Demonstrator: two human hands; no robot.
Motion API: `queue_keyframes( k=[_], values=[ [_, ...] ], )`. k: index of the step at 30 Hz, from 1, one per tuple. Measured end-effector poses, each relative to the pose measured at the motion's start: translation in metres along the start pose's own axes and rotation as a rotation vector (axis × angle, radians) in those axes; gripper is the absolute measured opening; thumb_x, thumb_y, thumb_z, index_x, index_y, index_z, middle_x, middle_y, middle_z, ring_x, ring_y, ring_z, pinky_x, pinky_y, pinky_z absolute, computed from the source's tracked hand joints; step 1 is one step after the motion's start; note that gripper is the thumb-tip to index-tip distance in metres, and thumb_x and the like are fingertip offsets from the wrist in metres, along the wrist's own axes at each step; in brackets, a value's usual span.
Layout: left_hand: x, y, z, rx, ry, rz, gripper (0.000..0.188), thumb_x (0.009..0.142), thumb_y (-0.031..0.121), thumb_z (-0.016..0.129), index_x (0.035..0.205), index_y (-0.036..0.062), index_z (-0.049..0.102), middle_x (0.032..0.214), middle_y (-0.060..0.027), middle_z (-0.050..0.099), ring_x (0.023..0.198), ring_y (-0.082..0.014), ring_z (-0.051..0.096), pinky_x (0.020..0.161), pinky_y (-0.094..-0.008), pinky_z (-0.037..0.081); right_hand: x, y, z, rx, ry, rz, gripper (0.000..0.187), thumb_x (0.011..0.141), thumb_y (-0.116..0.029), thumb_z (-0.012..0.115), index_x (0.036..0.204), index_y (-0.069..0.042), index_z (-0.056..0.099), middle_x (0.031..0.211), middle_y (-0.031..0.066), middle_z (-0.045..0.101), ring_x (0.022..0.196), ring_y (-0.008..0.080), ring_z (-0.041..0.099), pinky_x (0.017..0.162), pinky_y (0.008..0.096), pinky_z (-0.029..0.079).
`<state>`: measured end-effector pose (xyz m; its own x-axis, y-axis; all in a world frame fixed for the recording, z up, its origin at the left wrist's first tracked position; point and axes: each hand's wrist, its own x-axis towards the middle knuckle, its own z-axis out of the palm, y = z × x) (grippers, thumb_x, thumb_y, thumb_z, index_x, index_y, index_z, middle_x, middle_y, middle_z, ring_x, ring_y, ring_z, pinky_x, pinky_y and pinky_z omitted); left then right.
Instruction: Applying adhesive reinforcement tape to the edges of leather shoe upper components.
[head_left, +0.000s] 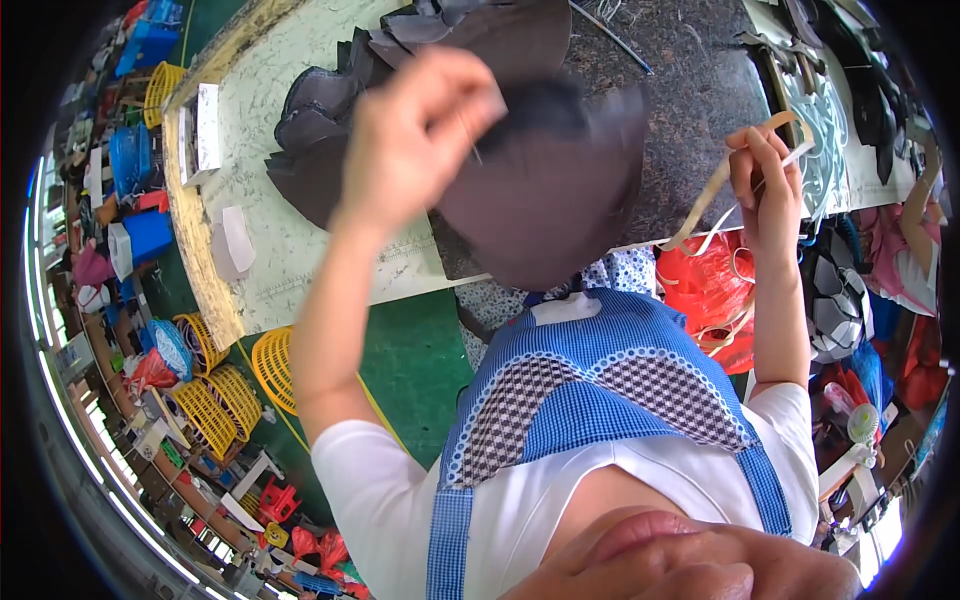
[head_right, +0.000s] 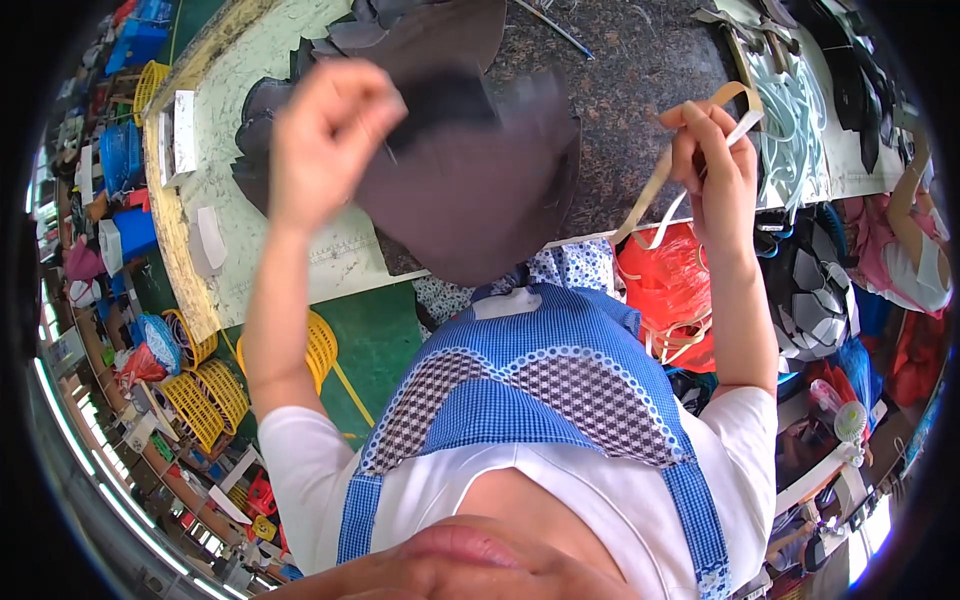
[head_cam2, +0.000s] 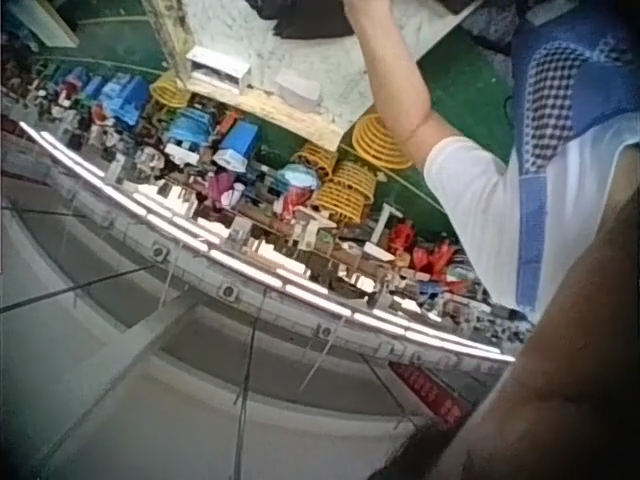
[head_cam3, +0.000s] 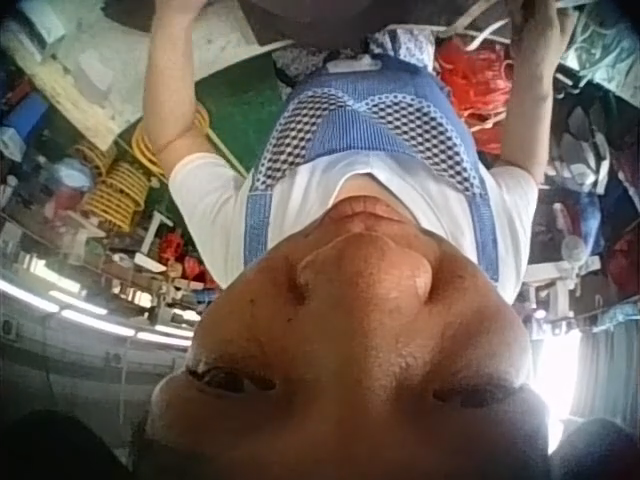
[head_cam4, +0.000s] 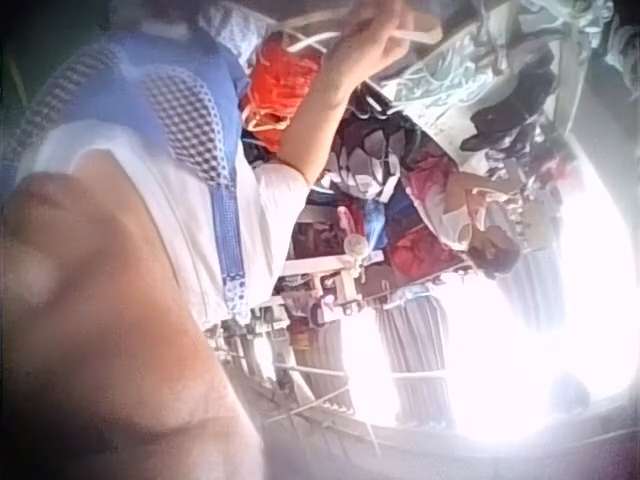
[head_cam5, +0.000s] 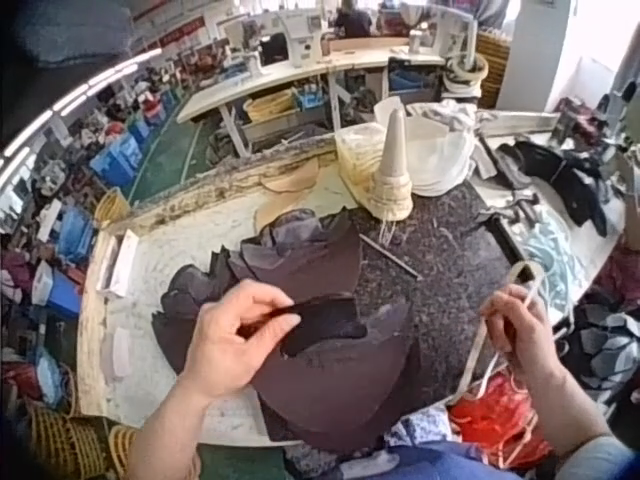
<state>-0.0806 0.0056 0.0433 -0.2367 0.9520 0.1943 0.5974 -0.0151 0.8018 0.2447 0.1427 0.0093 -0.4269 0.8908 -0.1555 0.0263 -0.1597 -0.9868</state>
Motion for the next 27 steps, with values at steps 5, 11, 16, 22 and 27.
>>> queue_keyframes(
  k=[5,11,16,22,27],
  values=[
    [0.102,-0.068,-0.044,-0.159,-0.110,-0.194,0.053,0.082,0.007,0.073,0.132,0.0031,0.055,0.137,-0.0214,0.053,0.128,-0.0401,0.051,0.107,-0.0449,0.044,-0.004,-0.002,0.016,-0.069,-0.169,0.082,0.024,0.103,-0.021,0.056,0.093,-0.003,0.068,0.059,-0.0069,0.043,0.051,0.0013,0.033,0.050,0.0208,0.022],
    [0.033,-0.037,0.008,0.334,0.107,0.470,0.028,0.085,0.014,0.073,0.111,0.0066,0.067,0.101,-0.0098,0.067,0.094,-0.0298,0.065,0.084,-0.0407,0.053,-0.019,0.003,-0.020,0.159,-0.142,0.077,0.022,0.097,-0.016,0.049,0.113,-0.003,0.053,0.069,-0.0053,0.039,0.052,0.0036,0.028,0.049,0.0215,0.021],
    [-0.034,-0.036,0.055,0.516,-0.092,0.329,0.045,0.082,0.013,0.077,0.125,0.0064,0.064,0.124,-0.0117,0.055,0.112,-0.0306,0.057,0.094,-0.0401,0.048,-0.003,-0.008,0.004,0.378,-0.435,0.117,0.034,0.107,-0.035,0.036,0.092,-0.008,0.048,0.062,-0.0053,0.034,0.051,0.0058,0.028,0.047,0.0230,0.022],
    [-0.041,-0.023,0.050,0.287,-0.111,0.366,0.023,0.074,0.001,0.074,0.094,0.0060,0.062,0.116,-0.0087,0.062,0.107,-0.0288,0.061,0.091,-0.0389,0.050,0.002,-0.015,0.014,-0.280,-0.154,0.009,0.032,0.104,-0.021,0.056,0.077,-0.005,0.052,0.072,0.0001,0.053,0.057,0.0035,0.039,0.053,0.0201,0.029],
    [-0.067,0.019,0.022,-0.339,-0.419,-0.018,0.032,0.078,-0.004,0.069,0.108,0.0065,0.063,0.094,-0.0063,0.074,0.106,-0.0273,0.070,0.091,-0.0362,0.053,-0.009,-0.030,-0.009,-0.115,-0.138,-0.420,0.026,0.090,-0.008,0.063,0.069,-0.003,0.049,0.105,0.0196,0.064,0.058,0.0039,0.054,0.055,0.0197,0.043]
  ],
)
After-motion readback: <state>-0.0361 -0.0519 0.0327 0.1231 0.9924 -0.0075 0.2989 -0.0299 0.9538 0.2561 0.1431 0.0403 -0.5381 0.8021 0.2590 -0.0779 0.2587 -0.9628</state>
